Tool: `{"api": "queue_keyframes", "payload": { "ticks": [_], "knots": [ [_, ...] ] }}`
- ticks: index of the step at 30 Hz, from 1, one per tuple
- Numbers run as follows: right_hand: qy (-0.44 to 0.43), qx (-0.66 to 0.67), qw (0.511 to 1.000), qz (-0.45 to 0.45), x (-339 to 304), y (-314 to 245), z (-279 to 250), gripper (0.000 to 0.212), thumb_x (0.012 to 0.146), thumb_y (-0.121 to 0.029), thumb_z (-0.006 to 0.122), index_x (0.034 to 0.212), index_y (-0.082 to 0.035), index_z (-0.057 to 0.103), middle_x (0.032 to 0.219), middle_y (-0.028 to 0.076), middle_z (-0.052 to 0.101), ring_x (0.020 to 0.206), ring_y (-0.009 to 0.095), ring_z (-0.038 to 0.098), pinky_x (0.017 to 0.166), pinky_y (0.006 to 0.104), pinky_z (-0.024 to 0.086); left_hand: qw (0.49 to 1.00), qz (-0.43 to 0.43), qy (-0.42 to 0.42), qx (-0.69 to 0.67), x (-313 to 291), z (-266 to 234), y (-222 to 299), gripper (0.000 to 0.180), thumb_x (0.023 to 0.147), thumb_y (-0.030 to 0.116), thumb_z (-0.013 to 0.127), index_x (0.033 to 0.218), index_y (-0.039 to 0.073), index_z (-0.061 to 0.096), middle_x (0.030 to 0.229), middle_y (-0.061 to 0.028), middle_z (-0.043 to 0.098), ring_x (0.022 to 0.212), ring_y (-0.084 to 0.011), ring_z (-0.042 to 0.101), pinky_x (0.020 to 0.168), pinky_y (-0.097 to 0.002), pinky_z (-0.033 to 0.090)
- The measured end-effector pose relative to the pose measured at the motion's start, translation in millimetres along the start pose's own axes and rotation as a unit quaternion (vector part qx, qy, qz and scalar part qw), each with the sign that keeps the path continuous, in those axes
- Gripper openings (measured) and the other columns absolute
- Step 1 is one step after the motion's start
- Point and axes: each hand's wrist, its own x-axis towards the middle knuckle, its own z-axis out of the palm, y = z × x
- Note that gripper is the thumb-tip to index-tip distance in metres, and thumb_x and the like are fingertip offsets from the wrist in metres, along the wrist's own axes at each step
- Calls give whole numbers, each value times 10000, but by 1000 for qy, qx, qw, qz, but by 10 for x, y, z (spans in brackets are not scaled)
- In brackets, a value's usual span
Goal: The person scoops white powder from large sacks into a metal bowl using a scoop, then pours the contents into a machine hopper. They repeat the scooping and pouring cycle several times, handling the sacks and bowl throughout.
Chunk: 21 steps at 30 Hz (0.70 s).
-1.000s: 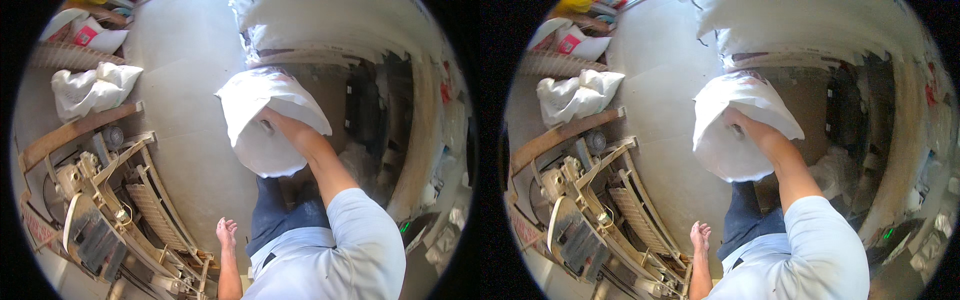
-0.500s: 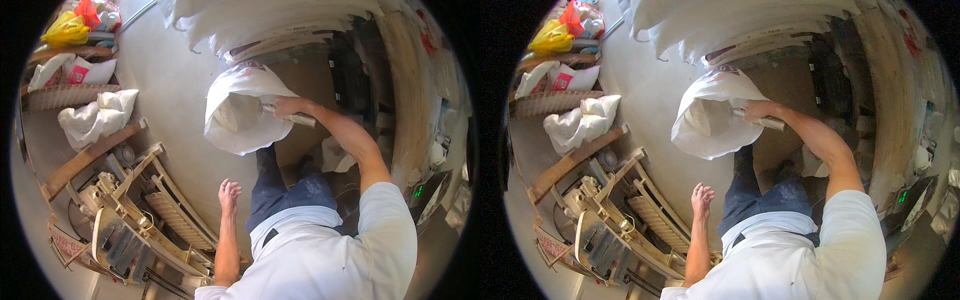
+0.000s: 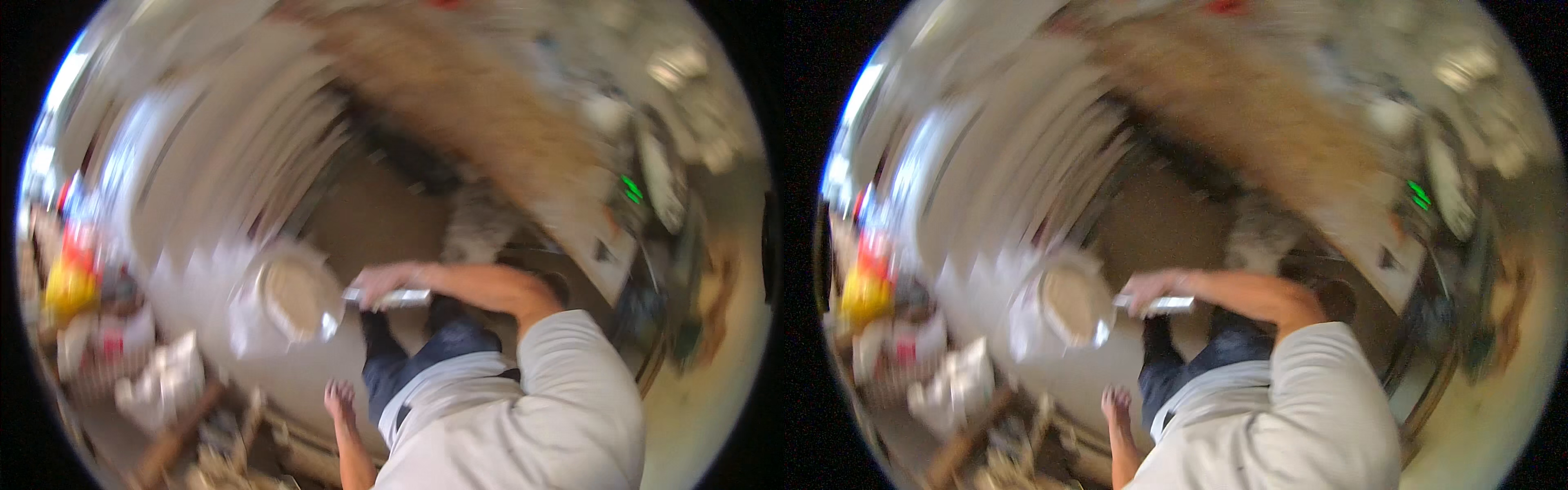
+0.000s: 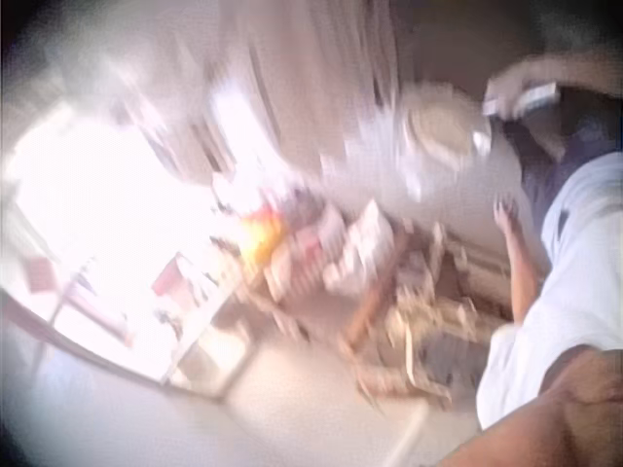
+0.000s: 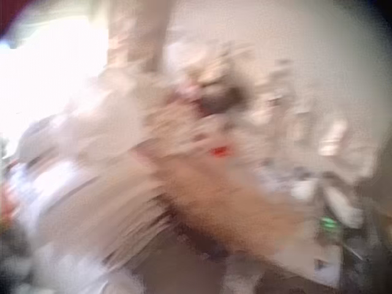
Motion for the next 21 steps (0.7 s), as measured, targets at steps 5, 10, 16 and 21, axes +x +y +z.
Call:
{"api": "queue_keyframes", "payload": {
  "ticks": [5, 10, 16, 21],
  "knots": [
    [137, 162, 977, -18, -1767, 438, 319, 128, 772, -107, 651, 866, -48, 586, 662, 22, 572, 508, 99, 567, 410, 273, 465, 991, -73, 5, 109, 124, 27, -57, 359, 930, 221, 573, 1259, 110, 485, 950, -155, 619, 727, -263, 639, 554, -340, 513],
    [317, 292, 896, -111, -3699, 587, 806, 426, 825, -190, 691, 1147, 26, 516, 669, 8, 543, 503, 91, 542, 395, 244, 454, 968, -39, -32, 248, -28, 434, 117, 380, 934, 237, 546, 1283, 112, 462, 985, -151, 615, 782, -279, 646, 578, -364, 525],
    [642, 376, 650, -156, -5754, 397, 969, 196, 908, -70, 568, 1082, 6, 521, 676, 49, 555, 445, 86, 517, 357, 237, 465, 942, 0, -77, 326, -229, 1301, 188, 386, 967, 259, 511, 1320, 133, 421, 1044, -157, 616, 808, -284, 651, 594, -366, 534],
    [817, 141, 540, -148, -7334, 602, 445, 116, 857, -178, 632, 907, -82, 589, 650, 8, 560, 484, 94, 545, 399, 243, 428, 950, 35, -95, 297, -307, 1782, -77, 386, 966, 251, 514, 1321, 133, 422, 1061, -152, 608, 826, -285, 648, 595, -363, 527]
  ]
}}
